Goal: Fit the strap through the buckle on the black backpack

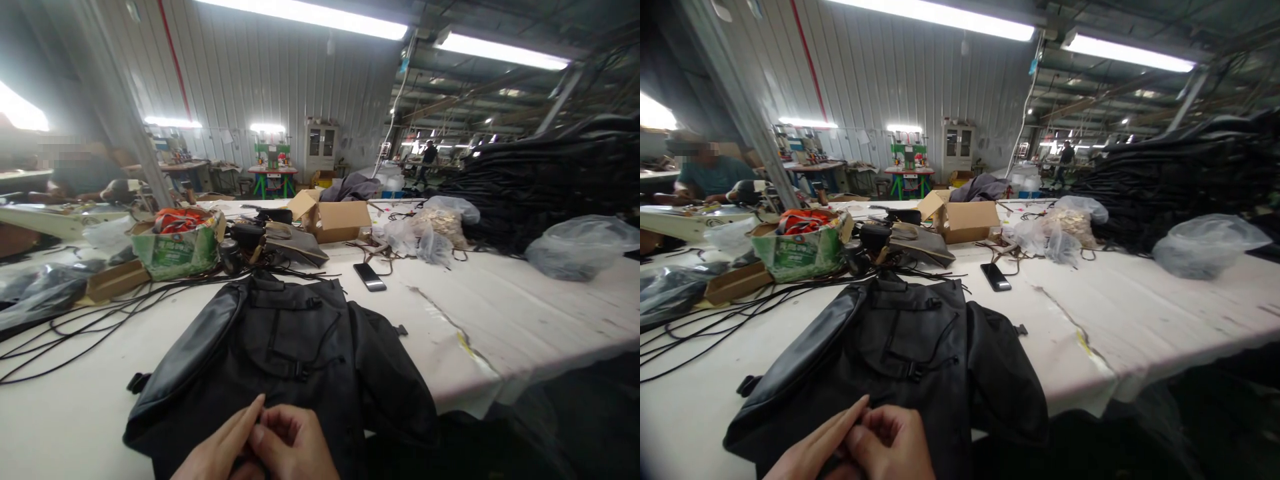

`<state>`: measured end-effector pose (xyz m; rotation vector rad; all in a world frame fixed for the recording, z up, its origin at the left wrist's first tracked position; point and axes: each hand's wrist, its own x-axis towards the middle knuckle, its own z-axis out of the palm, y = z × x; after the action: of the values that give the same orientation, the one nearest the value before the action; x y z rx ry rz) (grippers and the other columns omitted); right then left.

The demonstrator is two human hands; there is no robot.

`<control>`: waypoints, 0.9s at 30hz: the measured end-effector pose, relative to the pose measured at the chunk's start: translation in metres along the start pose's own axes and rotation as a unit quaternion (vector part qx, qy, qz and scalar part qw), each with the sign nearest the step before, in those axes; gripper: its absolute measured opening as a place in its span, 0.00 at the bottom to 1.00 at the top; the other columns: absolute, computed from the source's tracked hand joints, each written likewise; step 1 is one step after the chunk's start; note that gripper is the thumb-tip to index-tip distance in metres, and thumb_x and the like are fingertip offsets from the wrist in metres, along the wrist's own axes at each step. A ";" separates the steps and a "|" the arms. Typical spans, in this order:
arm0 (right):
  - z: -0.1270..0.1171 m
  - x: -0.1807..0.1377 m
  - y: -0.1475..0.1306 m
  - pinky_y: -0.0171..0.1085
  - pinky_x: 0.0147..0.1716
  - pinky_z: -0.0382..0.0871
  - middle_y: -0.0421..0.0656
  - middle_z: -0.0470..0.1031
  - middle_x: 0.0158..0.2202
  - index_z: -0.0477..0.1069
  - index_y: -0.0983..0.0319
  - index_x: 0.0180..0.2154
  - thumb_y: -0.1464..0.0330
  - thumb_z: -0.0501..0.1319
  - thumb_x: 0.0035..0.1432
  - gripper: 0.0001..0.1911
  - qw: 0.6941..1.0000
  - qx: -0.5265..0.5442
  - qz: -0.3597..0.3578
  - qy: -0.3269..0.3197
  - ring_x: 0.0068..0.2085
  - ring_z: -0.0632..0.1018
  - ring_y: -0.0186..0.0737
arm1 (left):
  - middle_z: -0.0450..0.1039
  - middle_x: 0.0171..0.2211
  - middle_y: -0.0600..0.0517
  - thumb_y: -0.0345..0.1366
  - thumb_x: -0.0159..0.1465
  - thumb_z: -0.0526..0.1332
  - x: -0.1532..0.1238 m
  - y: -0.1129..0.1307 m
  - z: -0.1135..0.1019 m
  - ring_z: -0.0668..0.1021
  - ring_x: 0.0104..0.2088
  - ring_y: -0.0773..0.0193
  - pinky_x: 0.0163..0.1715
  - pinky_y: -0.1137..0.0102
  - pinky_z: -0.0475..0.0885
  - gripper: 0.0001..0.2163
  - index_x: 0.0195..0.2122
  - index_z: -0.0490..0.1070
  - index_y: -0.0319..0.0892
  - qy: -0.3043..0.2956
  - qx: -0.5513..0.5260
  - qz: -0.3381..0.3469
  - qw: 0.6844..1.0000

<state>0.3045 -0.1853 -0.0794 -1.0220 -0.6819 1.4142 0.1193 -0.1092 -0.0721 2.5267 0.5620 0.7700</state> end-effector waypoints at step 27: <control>-0.048 0.017 -0.098 0.37 0.41 0.72 0.43 0.85 0.39 0.86 0.59 0.45 0.65 0.64 0.75 0.11 0.846 -0.489 -0.191 0.094 0.39 0.82 0.41 | 0.85 0.57 0.49 0.34 0.77 0.63 0.011 0.001 0.003 0.88 0.53 0.60 0.56 0.80 0.77 0.20 0.68 0.73 0.53 0.057 -0.046 -0.037 0.997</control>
<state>0.3934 -0.1643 -0.0177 -1.6543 -1.4308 0.5409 0.1298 -0.1059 -0.0692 2.3759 0.6377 0.8960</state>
